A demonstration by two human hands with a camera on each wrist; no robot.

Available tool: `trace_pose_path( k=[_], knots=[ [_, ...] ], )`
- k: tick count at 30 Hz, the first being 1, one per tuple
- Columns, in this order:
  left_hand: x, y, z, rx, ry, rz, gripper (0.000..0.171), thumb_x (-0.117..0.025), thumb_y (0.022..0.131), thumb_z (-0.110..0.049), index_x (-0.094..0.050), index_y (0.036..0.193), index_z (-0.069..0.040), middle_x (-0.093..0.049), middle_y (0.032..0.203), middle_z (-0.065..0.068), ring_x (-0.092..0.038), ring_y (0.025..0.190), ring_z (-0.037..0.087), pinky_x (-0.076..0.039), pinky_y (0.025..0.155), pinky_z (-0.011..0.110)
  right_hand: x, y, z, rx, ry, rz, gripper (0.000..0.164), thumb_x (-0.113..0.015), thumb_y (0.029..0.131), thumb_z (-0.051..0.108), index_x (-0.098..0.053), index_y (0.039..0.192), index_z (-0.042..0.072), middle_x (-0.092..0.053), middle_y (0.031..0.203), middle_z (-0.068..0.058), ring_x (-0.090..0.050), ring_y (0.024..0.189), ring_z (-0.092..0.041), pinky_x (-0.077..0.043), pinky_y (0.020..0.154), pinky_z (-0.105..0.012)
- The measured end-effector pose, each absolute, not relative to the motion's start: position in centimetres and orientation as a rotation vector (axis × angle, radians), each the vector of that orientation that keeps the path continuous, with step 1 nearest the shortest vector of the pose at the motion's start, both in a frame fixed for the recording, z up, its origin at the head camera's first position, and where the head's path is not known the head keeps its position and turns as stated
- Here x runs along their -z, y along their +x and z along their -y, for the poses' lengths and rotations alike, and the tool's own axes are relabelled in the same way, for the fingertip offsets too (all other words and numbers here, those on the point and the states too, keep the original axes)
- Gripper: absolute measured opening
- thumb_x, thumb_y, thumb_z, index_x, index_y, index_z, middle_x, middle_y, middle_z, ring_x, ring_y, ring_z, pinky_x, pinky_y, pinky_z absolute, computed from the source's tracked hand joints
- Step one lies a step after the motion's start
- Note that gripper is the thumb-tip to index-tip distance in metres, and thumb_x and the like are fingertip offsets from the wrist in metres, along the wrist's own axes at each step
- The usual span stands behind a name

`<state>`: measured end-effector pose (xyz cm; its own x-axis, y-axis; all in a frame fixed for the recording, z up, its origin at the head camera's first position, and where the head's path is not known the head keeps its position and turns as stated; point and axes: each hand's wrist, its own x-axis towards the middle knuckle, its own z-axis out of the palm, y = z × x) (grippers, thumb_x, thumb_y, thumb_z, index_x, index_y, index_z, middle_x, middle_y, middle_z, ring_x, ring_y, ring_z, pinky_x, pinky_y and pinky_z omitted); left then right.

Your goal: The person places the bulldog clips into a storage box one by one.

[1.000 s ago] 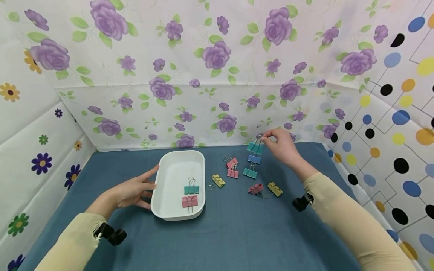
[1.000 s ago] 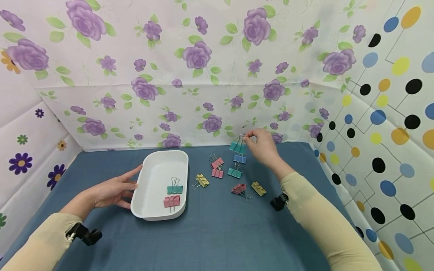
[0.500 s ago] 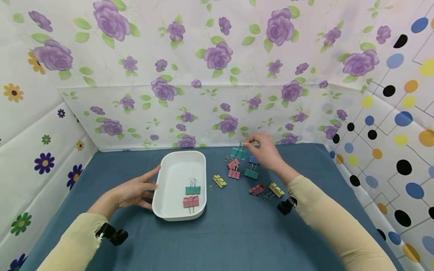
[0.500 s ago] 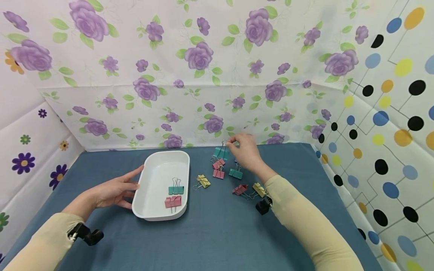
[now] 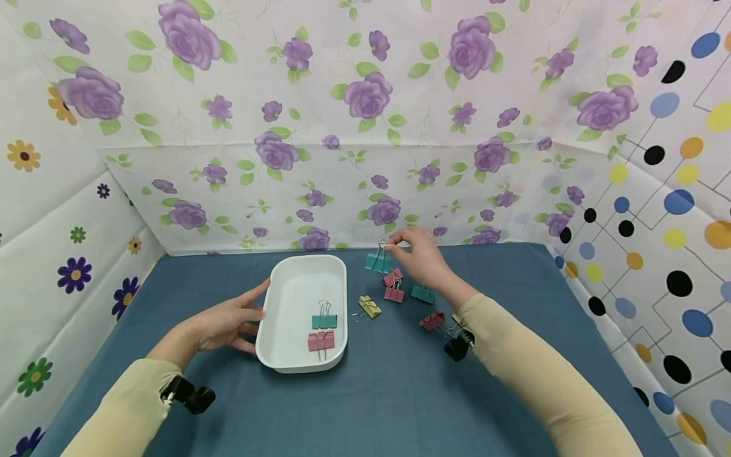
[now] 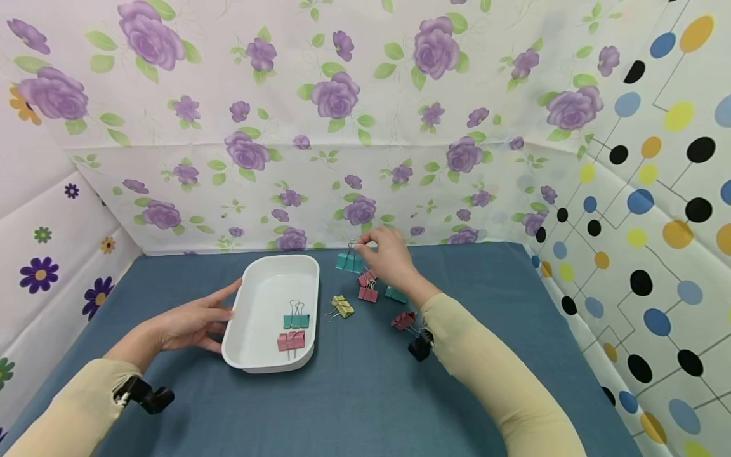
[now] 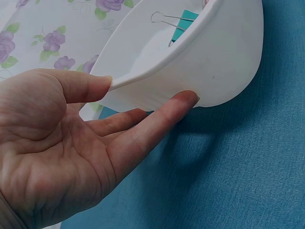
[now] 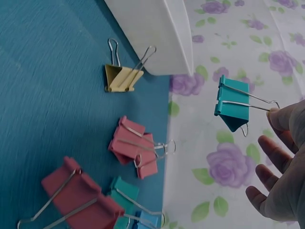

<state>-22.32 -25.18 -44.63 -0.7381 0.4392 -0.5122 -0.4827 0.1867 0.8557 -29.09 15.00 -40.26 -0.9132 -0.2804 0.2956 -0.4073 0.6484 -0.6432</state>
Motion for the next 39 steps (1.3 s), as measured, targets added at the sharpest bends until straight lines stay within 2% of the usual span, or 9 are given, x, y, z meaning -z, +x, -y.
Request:
trace_pose_path(
  k=[5,8,18,29,39],
  knots=[
    [44.7,-22.3,25.2,-1.641,-0.041,-1.752,0.072,-0.048,0.098,-0.019,-0.002,0.145,-0.05,-0.016,0.149,0.024,-0.048,0.117,0.041,-0.049,0.076,0.056,40.3,-29.1,-13.7,-1.156,0.581,2.693,0.013,-0.06,0.092,0.032,-0.064,0.093,0.019,-0.057,0.111,0.003,-0.043,0.115,-0.021,-0.039,0.089,-0.041],
    [44.7,-22.4,25.1,-1.64,-0.047,-1.758,0.07,-0.044,0.1,-0.017,-0.002,0.145,-0.05,-0.017,0.148,0.024,-0.049,0.116,0.041,-0.049,0.076,0.056,40.4,-29.1,-12.9,-1.157,0.583,2.696,0.011,-0.059,0.092,0.031,-0.063,0.092,0.021,-0.057,0.11,0.004,-0.044,0.114,-0.02,-0.037,0.092,-0.041],
    [44.7,-22.3,25.1,-1.642,-0.041,-1.754,0.07,-0.043,0.1,-0.016,-0.002,0.145,-0.05,-0.017,0.148,0.024,-0.048,0.117,0.041,-0.049,0.076,0.056,40.9,-29.3,-10.5,-1.169,0.634,2.693,0.011,-0.059,0.091,0.034,-0.064,0.091,0.024,-0.055,0.115,0.006,-0.038,0.122,-0.02,-0.032,0.1,-0.042],
    [44.7,-22.5,25.2,-1.646,-0.046,-1.754,0.076,-0.054,0.096,-0.022,-0.004,0.144,-0.052,-0.018,0.148,0.024,-0.048,0.116,0.041,-0.049,0.076,0.056,41.0,-29.8,-8.5,-1.114,0.697,2.722,0.012,-0.059,0.091,0.037,-0.065,0.091,0.026,-0.056,0.117,0.006,-0.04,0.121,-0.018,-0.026,0.104,-0.041],
    [44.7,-22.4,25.1,-1.643,-0.052,-1.757,0.07,-0.044,0.1,-0.016,-0.004,0.144,-0.052,-0.019,0.148,0.023,-0.049,0.115,0.041,-0.049,0.076,0.057,41.5,-29.7,-6.4,-1.073,0.7,2.759,0.013,-0.059,0.091,0.038,-0.069,0.089,0.029,-0.054,0.115,0.01,-0.034,0.125,-0.02,-0.028,0.103,-0.043]
  ],
)
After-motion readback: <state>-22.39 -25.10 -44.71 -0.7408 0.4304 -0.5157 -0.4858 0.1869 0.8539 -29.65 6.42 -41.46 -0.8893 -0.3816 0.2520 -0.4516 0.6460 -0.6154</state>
